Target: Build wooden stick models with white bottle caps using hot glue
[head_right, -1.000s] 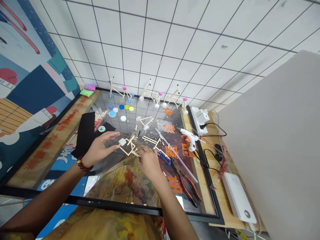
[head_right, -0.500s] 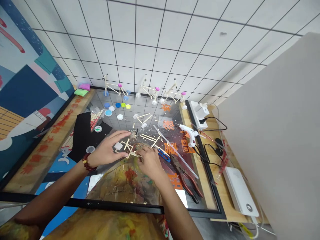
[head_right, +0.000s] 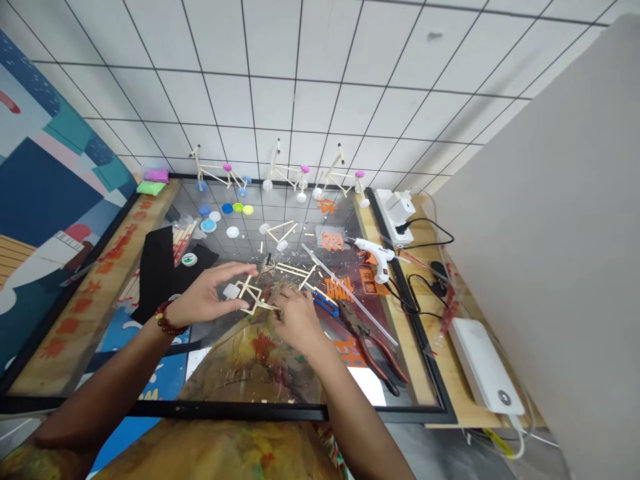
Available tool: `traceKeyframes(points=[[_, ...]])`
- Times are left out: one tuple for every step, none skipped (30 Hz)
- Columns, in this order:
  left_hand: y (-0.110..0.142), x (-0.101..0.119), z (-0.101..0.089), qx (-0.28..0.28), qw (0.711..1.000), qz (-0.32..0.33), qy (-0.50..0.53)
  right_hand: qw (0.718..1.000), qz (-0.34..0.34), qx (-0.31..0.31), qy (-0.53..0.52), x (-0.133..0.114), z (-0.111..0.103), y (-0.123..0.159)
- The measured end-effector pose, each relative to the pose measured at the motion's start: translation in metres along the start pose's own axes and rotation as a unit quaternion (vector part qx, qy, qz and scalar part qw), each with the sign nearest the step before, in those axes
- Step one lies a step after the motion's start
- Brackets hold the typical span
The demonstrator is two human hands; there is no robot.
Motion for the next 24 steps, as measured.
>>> traceKeyframes(points=[[0.001, -0.001, 0.0, 0.004, 1.0, -0.002, 0.005, 1.0, -0.001, 0.0, 0.0, 0.0, 0.0, 0.0], [0.001, -0.001, 0.0, 0.007, 1.0, -0.004, 0.01, 1.0, -0.001, 0.0, -0.001, 0.0, 0.0, 0.0], [0.001, -0.002, -0.001, 0.011, 1.0, -0.006, 0.015, 1.0, -0.001, 0.001, -0.002, -0.001, -0.001, 0.0], [0.002, -0.002, -0.002, 0.015, 1.0, -0.007, 0.018, 1.0, 0.0, 0.002, -0.003, -0.001, -0.001, 0.0], [0.001, -0.002, -0.002, 0.019, 1.0, -0.006, 0.019, 1.0, 0.001, 0.002, -0.005, -0.001, -0.001, 0.0], [0.001, -0.002, -0.003, 0.023, 1.0, -0.004, 0.02, 1.0, 0.001, 0.003, -0.006, -0.001, -0.001, 0.0], [0.001, -0.002, -0.004, 0.026, 0.999, -0.003, 0.021, 1.0, 0.001, 0.003, -0.008, -0.001, -0.001, 0.0], [0.0, -0.001, -0.004, 0.028, 0.999, -0.003, 0.022, 1.0, 0.001, 0.004, -0.008, -0.001, -0.001, 0.0], [0.0, -0.001, -0.005, 0.031, 0.999, -0.004, 0.024, 1.0, 0.001, 0.005, -0.009, -0.001, -0.001, 0.0], [0.0, -0.001, -0.005, 0.033, 0.999, -0.006, 0.026, 1.0, 0.001, 0.007, -0.01, 0.0, -0.001, 0.0], [0.0, -0.001, -0.006, 0.036, 0.999, -0.007, 0.028, 1.0, 0.0, 0.009, -0.01, 0.0, -0.001, 0.0], [0.0, -0.001, -0.006, 0.037, 0.999, -0.007, 0.03, 1.0, -0.001, 0.01, -0.011, 0.0, 0.0, 0.0], [0.0, -0.001, -0.006, 0.037, 0.999, -0.007, 0.032, 1.0, -0.002, 0.011, -0.012, 0.001, 0.0, 0.0], [0.0, -0.001, -0.007, 0.036, 0.999, -0.005, 0.033, 1.0, -0.003, 0.012, -0.013, 0.001, 0.0, 0.0], [0.0, -0.002, -0.007, 0.034, 0.999, -0.005, 0.034, 1.0, -0.003, 0.012, -0.015, 0.001, 0.0, 0.0], [0.001, -0.003, -0.007, 0.032, 0.999, -0.004, 0.035, 1.0, -0.002, 0.011, -0.017, 0.001, 0.0, 0.0], [0.001, -0.004, -0.007, 0.029, 0.999, -0.005, 0.036, 1.0, -0.001, 0.011, -0.019, 0.002, 0.0, 0.0], [0.002, -0.005, -0.006, 0.027, 0.999, -0.006, 0.037, 1.0, 0.001, 0.01, -0.021, 0.002, 0.0, 0.0], [0.002, -0.007, -0.006, 0.025, 0.999, -0.01, 0.039, 1.0, 0.002, 0.009, -0.023, 0.002, 0.0, 0.0], [0.003, -0.009, -0.006, 0.023, 0.999, -0.014, 0.042, 1.0, 0.002, 0.008, -0.024, 0.001, 0.0, 0.0], [0.004, -0.011, -0.005, 0.019, 0.998, -0.018, 0.048, 1.0, 0.002, 0.006, -0.025, 0.001, 0.0, -0.001], [0.004, -0.013, -0.003, 0.016, 0.998, -0.023, 0.057, 1.0, 0.001, 0.003, -0.025, 0.001, 0.0, -0.001], [0.005, -0.015, -0.002, 0.015, 0.997, -0.028, 0.068, 1.0, 0.0, 0.001, -0.026, 0.001, 0.0, -0.001], [0.006, -0.017, 0.0, 0.016, 0.996, -0.034, 0.082, 1.0, -0.003, -0.001, -0.028, 0.0, 0.0, -0.001]])
Point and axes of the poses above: each hand's wrist, its own y-axis away from the middle knuckle, its own z-axis out of the palm, x = y × z, the point moved 9 cm from there along -y, towards the middle knuckle
